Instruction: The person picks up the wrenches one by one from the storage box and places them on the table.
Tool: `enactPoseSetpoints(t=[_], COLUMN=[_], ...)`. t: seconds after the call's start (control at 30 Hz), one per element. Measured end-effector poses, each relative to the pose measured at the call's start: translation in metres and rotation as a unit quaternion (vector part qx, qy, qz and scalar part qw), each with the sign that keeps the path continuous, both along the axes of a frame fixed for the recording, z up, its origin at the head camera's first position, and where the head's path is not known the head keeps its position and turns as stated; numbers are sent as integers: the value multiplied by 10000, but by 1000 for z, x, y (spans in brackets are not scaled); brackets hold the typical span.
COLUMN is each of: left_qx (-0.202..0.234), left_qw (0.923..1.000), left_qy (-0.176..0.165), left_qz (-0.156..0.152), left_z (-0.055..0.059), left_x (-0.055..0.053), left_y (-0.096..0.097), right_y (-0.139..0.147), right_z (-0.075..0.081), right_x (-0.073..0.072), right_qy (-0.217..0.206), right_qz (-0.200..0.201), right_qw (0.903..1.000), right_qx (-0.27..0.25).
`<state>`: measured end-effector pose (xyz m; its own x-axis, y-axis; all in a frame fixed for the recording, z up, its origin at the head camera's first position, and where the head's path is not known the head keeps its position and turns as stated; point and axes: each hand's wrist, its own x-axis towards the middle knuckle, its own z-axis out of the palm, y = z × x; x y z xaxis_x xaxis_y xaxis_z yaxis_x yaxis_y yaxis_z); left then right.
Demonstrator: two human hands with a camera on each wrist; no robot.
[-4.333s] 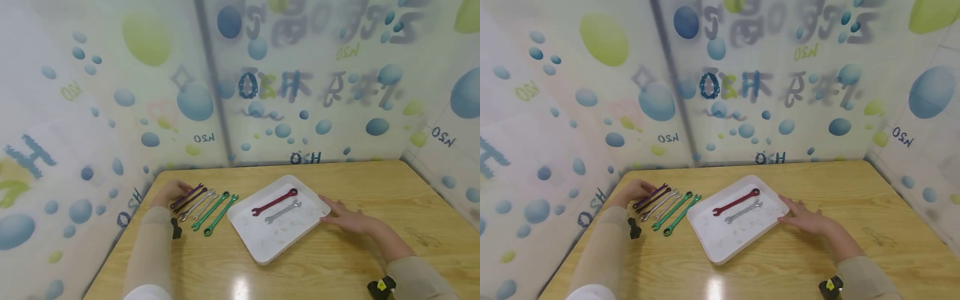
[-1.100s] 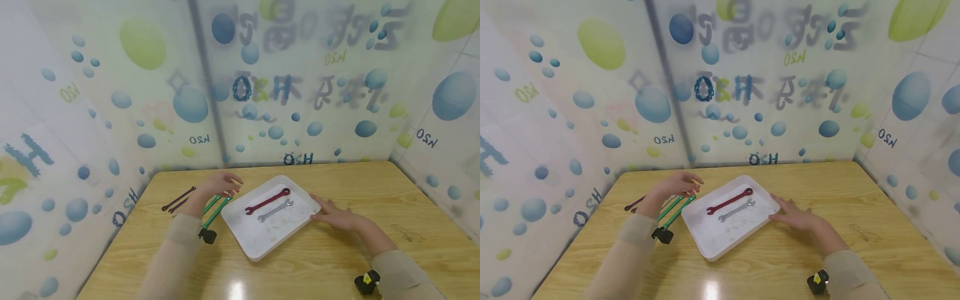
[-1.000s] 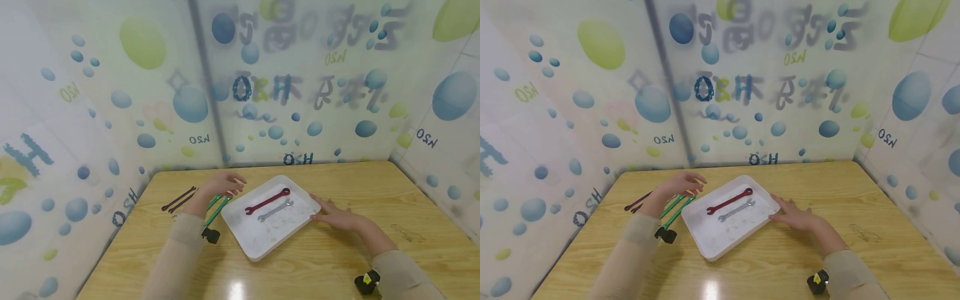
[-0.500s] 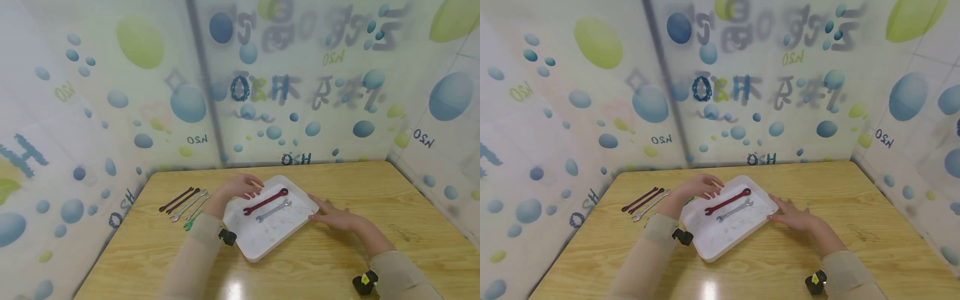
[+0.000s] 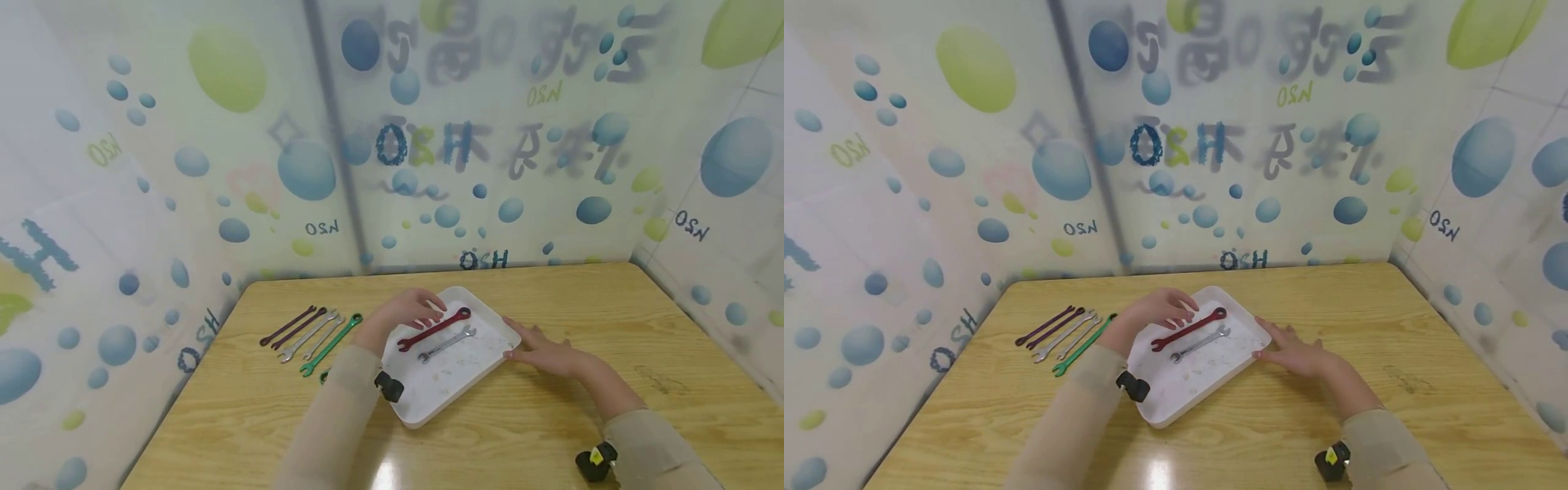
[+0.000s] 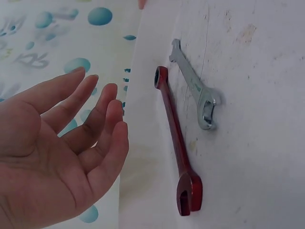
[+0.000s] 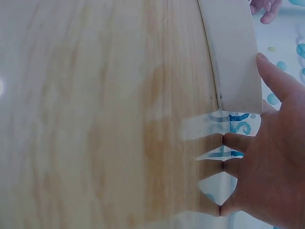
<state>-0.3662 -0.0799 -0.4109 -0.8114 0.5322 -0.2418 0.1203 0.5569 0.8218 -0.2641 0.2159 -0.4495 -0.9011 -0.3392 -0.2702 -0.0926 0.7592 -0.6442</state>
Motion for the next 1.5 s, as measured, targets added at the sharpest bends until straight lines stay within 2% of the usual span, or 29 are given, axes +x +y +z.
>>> enactPoseSetpoints(t=[0.33, 0.5, 0.63, 0.77, 1.07, 1.27, 1.5], left_qx=[-86, -28, -49, -187, -23, -48, -386], left_qw=[10000, 9995, 9992, 9992, 9996, 9998, 9978], left_qy=[-17, 34, 44, 80, 241, 189, 532], left_qz=[1, 301, 392, 357, 129, 89, 16], left_z=[-16, -22, -25, -28, -34, -36, -38], left_x=[-4, -4, -4, -3, -2, -2, 1], left_y=[12, 11, 11, 11, 9, 11, 16], right_y=[0, 1, 1, 1, 1, 1, 1], right_z=[-1, -2, -1, -1, -3, -4, -4], right_x=[-1, -1, 0, -1, -1, -1, -1], right_qy=[12, 14, 27, 38, 77, 91, 36], right_qz=[-10, -26, -40, -11, -24, -41, -28], right_qw=[10000, 10000, 10000, 10000, 10000, 10000, 10000], right_qx=[-44, -8, -5, -25, -13, -2, -71])
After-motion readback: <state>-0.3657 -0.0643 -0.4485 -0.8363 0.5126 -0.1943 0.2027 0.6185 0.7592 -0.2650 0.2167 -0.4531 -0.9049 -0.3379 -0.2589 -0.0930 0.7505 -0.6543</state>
